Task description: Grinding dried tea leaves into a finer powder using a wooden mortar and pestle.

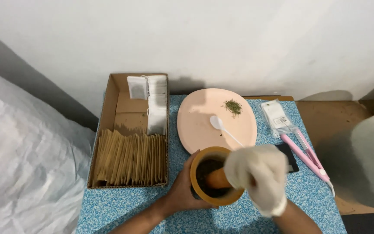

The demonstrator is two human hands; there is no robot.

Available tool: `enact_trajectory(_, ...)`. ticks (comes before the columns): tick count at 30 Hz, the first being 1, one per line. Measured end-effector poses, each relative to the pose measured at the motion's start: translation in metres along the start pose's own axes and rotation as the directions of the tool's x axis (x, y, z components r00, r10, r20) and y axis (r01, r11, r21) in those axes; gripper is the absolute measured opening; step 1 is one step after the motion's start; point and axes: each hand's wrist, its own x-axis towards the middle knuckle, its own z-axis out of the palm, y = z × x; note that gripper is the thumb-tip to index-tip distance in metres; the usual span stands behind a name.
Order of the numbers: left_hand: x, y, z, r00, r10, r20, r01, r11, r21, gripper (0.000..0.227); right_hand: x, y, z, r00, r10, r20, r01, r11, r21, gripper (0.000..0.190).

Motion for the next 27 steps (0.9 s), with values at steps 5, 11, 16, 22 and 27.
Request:
enact_trajectory(5,-0.002,-0.005,0.0,1.0,0.007,-0.006,-0.007,1.0,-0.016,0.125,0.002,0.009,-0.003,0.97,0.222,0.102,-0.2,0.961,-0.189,0.048)
enact_trajectory(11,-0.011,-0.017,-0.001,1.0,-0.009,-0.028,0.012,0.996,0.085,0.129,-0.036,0.043,-0.039,0.988,-0.085,0.132,0.109,0.976,-0.187,0.038)
enact_trajectory(16,-0.004,-0.011,-0.004,0.997,0.054,0.047,-0.056,0.998,0.04,0.131,-0.007,0.009,0.007,0.99,0.041,0.135,-0.026,0.993,-0.113,0.042)
enact_trajectory(22,-0.007,-0.011,-0.004,0.998,0.058,0.038,-0.061,0.992,0.108,0.131,-0.014,0.001,0.001,0.982,-0.156,0.107,0.159,0.987,-0.021,0.04)
enact_trajectory(27,-0.004,-0.019,-0.005,0.993,0.109,0.044,-0.113,0.989,0.094,0.126,-0.013,0.03,-0.005,0.994,0.034,0.106,-0.027,0.997,-0.068,0.035)
